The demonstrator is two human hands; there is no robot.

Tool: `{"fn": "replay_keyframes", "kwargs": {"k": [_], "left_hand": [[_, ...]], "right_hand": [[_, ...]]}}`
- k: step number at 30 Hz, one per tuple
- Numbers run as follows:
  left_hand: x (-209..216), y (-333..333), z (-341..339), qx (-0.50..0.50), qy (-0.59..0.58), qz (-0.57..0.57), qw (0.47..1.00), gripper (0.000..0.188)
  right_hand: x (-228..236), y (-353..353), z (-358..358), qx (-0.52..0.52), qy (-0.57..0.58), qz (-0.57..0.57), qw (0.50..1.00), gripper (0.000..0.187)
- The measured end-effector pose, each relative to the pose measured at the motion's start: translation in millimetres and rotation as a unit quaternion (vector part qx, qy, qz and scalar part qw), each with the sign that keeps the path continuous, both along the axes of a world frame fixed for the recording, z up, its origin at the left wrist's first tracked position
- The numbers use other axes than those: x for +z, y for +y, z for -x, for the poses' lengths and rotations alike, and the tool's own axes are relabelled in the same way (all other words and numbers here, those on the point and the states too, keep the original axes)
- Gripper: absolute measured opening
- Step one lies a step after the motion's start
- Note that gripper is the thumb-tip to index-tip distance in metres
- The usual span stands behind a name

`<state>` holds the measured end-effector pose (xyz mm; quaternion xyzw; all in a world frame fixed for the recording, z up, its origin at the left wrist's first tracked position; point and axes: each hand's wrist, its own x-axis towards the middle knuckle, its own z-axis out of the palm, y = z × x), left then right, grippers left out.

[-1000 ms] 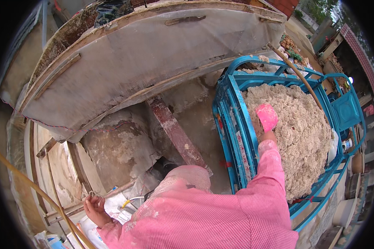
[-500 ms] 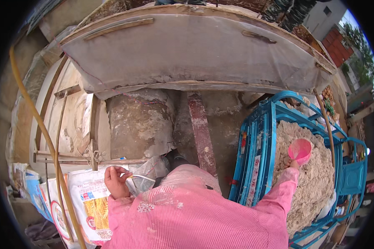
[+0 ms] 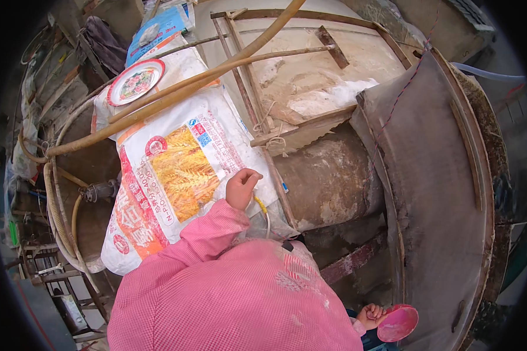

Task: The person uses a hoe to break up a white powdery substance in a large container, then scoops it with a pink plastic scoop and transfers it into a blue cart. The process is repeated multiple times.

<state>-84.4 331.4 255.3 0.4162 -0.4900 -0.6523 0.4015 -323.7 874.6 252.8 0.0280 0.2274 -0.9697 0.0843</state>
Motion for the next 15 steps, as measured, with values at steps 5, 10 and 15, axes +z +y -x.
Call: {"fn": "replay_keyframes", "kwargs": {"k": [5, 10, 15], "left_hand": [[-5.0, -69.4, -10.0, 0.210, -0.006, -0.019, 0.977, 0.023], [61.8, -155.0, -42.6, 0.395, 0.049, 0.094, 0.912, 0.027], [235.8, -315.4, -113.1, 0.440, -0.051, 0.527, 0.725, 0.017]], "right_hand": [[24.0, -236.4, 74.8, 0.338, -0.007, 0.061, 0.939, 0.022], [19.5, -416.8, 94.0, 0.554, -0.014, 0.051, 0.831, 0.029], [-14.1, -547.6, 77.1, 0.628, -0.125, 0.101, 0.762, 0.028]]}}
